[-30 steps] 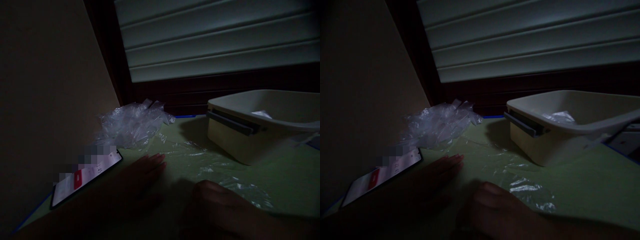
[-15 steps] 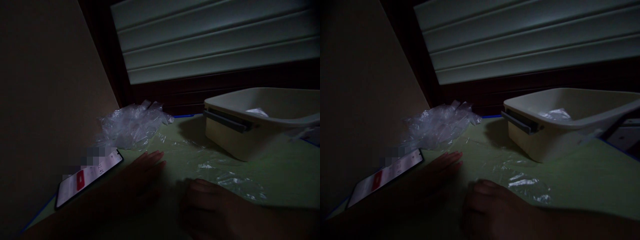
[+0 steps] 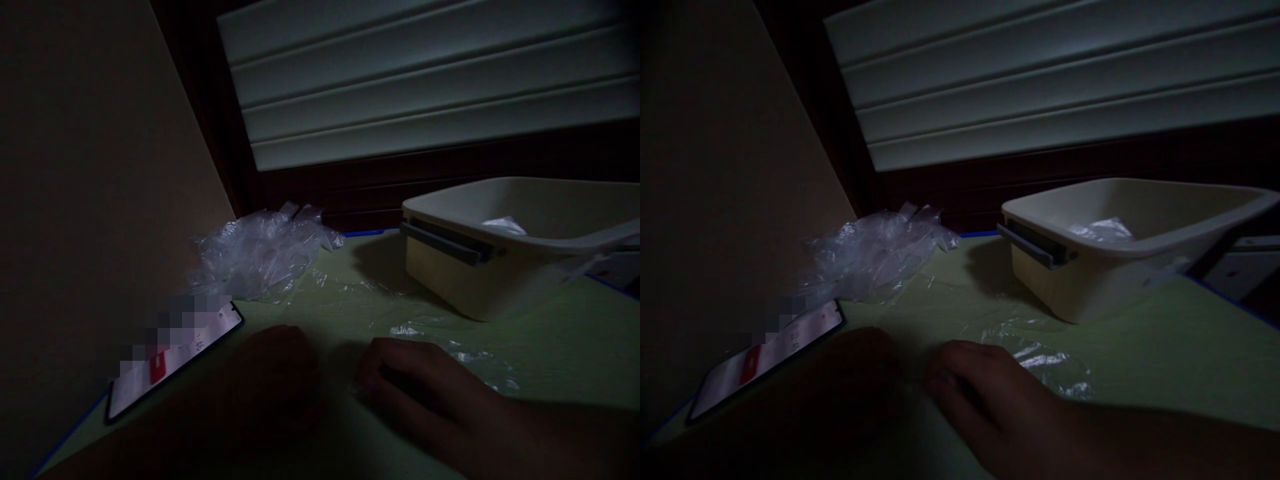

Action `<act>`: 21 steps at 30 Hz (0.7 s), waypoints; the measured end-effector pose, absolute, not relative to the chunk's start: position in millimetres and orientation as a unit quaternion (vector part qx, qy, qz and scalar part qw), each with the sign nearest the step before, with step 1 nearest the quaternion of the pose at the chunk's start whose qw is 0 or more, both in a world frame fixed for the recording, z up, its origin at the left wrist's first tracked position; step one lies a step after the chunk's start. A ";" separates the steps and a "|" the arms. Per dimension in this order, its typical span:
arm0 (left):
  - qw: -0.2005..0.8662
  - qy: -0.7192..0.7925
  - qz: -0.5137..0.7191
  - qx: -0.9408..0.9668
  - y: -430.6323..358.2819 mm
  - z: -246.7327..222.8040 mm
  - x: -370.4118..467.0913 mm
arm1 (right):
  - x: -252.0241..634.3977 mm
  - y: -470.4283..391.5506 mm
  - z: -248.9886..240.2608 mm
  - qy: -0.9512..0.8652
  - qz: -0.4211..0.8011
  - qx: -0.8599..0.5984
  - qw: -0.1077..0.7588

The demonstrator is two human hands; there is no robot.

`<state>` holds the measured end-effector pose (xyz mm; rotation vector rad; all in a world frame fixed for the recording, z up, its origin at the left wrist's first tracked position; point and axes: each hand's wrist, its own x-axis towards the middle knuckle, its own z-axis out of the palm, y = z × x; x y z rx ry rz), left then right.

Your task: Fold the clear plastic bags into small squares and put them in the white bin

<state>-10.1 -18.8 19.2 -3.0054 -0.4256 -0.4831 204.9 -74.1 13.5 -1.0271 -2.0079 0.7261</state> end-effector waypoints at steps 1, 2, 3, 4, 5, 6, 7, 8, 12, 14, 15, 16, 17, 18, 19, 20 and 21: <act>0.039 -0.134 -0.157 -0.978 -19.4 18.7 -9.3 | 205.0 -74.8 14.0 -0.786 0.283 -0.399 0.377; 0.040 -0.131 -0.153 -0.979 -19.9 18.8 -9.0 | 205.2 -75.6 14.5 -0.786 0.280 -0.398 0.380; 0.037 -0.127 -0.148 -0.980 -20.2 19.4 -8.9 | 205.5 -76.3 14.9 -0.786 0.277 -0.399 0.384; 0.034 -0.126 -0.150 -0.980 -20.4 20.3 -9.1 | 206.0 -76.8 15.2 -0.783 0.269 -0.400 0.393; 0.032 -0.125 -0.151 -0.980 -20.5 21.4 -9.6 | 206.7 -77.3 15.5 -0.777 0.259 -0.406 0.406; 0.029 -0.124 -0.157 -0.979 -20.5 22.5 -10.2 | 207.7 -77.6 15.7 -0.769 0.246 -0.412 0.421; 0.025 -0.125 -0.162 -0.979 -20.4 23.5 -10.8 | 208.8 -77.9 15.9 -0.762 0.230 -0.417 0.438; 0.021 -0.122 -0.173 -0.977 -20.2 24.2 -11.4 | 210.0 -78.2 15.9 -0.758 0.215 -0.421 0.450; 0.008 -0.099 -0.204 -0.974 -19.1 24.6 -12.5 | 212.8 -80.7 14.5 -0.779 0.163 -0.421 0.436; -0.014 -0.100 -0.212 -0.972 -18.8 23.9 -12.2 | 211.7 -81.8 14.0 -0.801 0.162 -0.408 0.407; -0.026 -0.109 -0.211 -0.971 -18.8 23.5 -11.9 | 210.7 -82.1 14.3 -0.811 0.168 -0.399 0.393; -0.034 -0.117 -0.211 -0.970 -18.9 23.2 -11.7 | 209.6 -82.2 15.0 -0.820 0.180 -0.395 0.373; -0.034 -0.126 -0.214 -0.968 -19.1 23.0 -11.4 | 208.5 -82.1 16.0 -0.824 0.190 -0.399 0.355; -0.029 -0.134 -0.217 -0.966 -19.4 22.8 -11.1 | 207.6 -81.8 17.1 -0.826 0.198 -0.406 0.338; -0.023 -0.142 -0.217 -0.966 -19.7 22.7 -10.9 | 207.0 -81.4 18.2 -0.825 0.202 -0.415 0.326; -0.017 -0.149 -0.222 -0.963 -20.0 22.6 -10.8 | 206.6 -81.0 18.9 -0.824 0.205 -0.422 0.317; -0.012 -0.158 -0.223 -0.962 -20.2 22.4 -10.6 | 206.4 -80.6 19.3 -0.824 0.210 -0.424 0.311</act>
